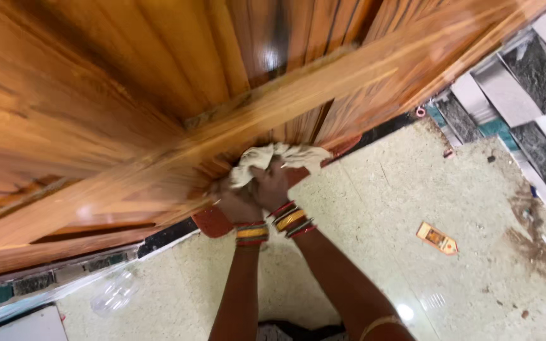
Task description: The person wipes the wooden surface of a door using a cloth, moving the cloth across the panels and handles.
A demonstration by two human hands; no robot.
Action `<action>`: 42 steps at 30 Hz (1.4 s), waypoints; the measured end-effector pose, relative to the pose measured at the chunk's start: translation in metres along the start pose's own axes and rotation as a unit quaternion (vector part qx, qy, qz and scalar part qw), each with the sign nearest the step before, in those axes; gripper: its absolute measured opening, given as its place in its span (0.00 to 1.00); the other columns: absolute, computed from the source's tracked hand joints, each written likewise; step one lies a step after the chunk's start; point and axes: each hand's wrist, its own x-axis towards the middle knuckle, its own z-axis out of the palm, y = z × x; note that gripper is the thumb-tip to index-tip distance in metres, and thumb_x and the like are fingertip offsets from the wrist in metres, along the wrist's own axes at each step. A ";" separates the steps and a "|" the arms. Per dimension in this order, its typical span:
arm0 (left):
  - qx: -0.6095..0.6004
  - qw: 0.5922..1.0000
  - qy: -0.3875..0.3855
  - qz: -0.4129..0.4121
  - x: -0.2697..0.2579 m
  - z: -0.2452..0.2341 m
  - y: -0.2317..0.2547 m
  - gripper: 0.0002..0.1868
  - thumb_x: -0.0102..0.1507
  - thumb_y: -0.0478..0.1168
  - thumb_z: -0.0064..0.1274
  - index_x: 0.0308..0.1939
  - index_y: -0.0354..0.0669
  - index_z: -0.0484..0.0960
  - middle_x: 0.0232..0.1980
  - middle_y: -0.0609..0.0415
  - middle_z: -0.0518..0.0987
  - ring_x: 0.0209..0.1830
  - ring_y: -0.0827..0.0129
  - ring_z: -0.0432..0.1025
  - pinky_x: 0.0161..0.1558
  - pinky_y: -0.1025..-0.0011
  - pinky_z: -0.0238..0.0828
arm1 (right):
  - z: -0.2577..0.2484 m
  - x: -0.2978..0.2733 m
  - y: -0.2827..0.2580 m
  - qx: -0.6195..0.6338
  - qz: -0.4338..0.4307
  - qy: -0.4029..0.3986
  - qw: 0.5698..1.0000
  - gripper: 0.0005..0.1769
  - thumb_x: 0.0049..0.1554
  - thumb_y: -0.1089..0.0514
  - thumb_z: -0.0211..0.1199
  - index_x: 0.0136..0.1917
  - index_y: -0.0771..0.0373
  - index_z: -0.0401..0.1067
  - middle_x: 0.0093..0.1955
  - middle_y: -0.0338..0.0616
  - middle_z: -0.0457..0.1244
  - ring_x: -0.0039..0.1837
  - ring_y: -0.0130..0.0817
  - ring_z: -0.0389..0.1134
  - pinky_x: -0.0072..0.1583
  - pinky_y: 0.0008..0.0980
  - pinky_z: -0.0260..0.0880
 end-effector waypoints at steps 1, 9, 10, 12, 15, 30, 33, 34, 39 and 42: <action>0.001 1.000 -0.003 -0.004 -0.011 0.002 -0.006 0.21 0.59 0.37 0.58 0.52 0.24 0.76 0.60 0.31 0.66 0.58 0.47 0.66 0.55 0.58 0.72 | -0.004 -0.009 0.014 -0.052 0.081 -0.021 0.995 0.20 0.48 0.65 0.65 0.55 0.65 0.69 0.55 0.62 0.58 0.55 0.59 0.62 0.54 0.47 0.63; -0.007 0.971 0.219 0.100 0.045 -0.100 -0.022 0.20 0.73 0.43 0.38 0.59 0.28 0.74 0.56 0.30 0.71 0.54 0.42 0.69 0.57 0.49 0.67 | 0.023 0.039 -0.090 0.016 0.124 0.075 0.989 0.13 0.57 0.66 0.57 0.57 0.66 0.69 0.49 0.49 0.60 0.52 0.51 0.65 0.77 0.62 0.60; -0.033 0.961 0.255 0.103 0.059 -0.126 -0.038 0.20 0.74 0.43 0.39 0.60 0.28 0.73 0.56 0.30 0.71 0.54 0.42 0.69 0.57 0.50 0.68 | 0.031 0.047 -0.101 0.008 0.088 0.109 0.990 0.13 0.58 0.65 0.56 0.56 0.66 0.69 0.51 0.53 0.59 0.51 0.54 0.64 0.66 0.53 0.62; -0.068 0.945 0.310 0.079 0.087 -0.153 -0.076 0.21 0.74 0.44 0.41 0.62 0.28 0.70 0.57 0.31 0.71 0.55 0.44 0.69 0.57 0.50 0.69 | 0.050 0.053 -0.122 0.013 0.040 0.141 0.989 0.12 0.58 0.64 0.55 0.56 0.66 0.69 0.53 0.57 0.57 0.51 0.56 0.63 0.55 0.45 0.65; -0.231 0.932 0.276 -0.042 0.068 -0.127 -0.142 0.23 0.75 0.45 0.45 0.65 0.29 0.65 0.58 0.33 0.72 0.55 0.46 0.69 0.57 0.51 0.71 | 0.087 0.037 -0.130 -0.035 -0.066 -0.022 0.997 0.14 0.58 0.59 0.60 0.58 0.55 0.74 0.50 0.50 0.58 0.42 0.46 0.64 0.46 0.43 0.69; -0.209 0.902 0.375 0.047 0.112 -0.247 -0.086 0.17 0.70 0.29 0.56 0.57 0.34 0.64 0.52 0.50 0.72 0.50 0.67 0.69 0.54 0.66 0.73 | 0.128 0.031 -0.234 0.109 -0.036 -0.057 0.992 0.20 0.56 0.64 0.63 0.62 0.58 0.73 0.57 0.53 0.62 0.54 0.49 0.68 0.52 0.45 0.73; -0.103 0.898 0.424 0.057 0.111 -0.268 -0.114 0.08 0.76 0.37 0.47 0.53 0.36 0.68 0.51 0.48 0.71 0.49 0.67 0.68 0.53 0.67 0.70 | 0.148 0.017 -0.245 0.111 -0.095 -0.146 0.978 0.18 0.59 0.60 0.64 0.63 0.56 0.75 0.53 0.52 0.63 0.49 0.45 0.68 0.47 0.45 0.72; -0.392 0.849 0.351 -0.039 0.108 -0.267 -0.133 0.19 0.69 0.49 0.41 0.53 0.36 0.70 0.49 0.46 0.74 0.47 0.63 0.72 0.51 0.64 0.74 | 0.158 0.010 -0.239 0.106 -0.165 -0.231 0.953 0.14 0.63 0.58 0.64 0.63 0.52 0.75 0.54 0.50 0.64 0.48 0.43 0.69 0.46 0.44 0.73; -0.518 0.677 0.082 -0.516 0.048 -0.202 -0.215 0.29 0.70 0.59 0.40 0.64 0.43 0.75 0.60 0.49 0.78 0.54 0.60 0.74 0.57 0.63 0.72 | 0.166 -0.044 -0.201 -0.036 -0.120 -0.325 0.938 0.14 0.62 0.53 0.62 0.61 0.50 0.75 0.50 0.51 0.64 0.47 0.47 0.69 0.45 0.44 0.71; -0.520 0.765 0.129 -0.357 0.070 -0.221 -0.180 0.23 0.66 0.46 0.47 0.64 0.44 0.71 0.61 0.47 0.76 0.56 0.58 0.74 0.58 0.59 0.75 | 0.156 -0.030 -0.226 0.008 -0.054 -0.238 0.970 0.17 0.60 0.56 0.61 0.62 0.56 0.72 0.55 0.53 0.63 0.53 0.47 0.69 0.54 0.43 0.71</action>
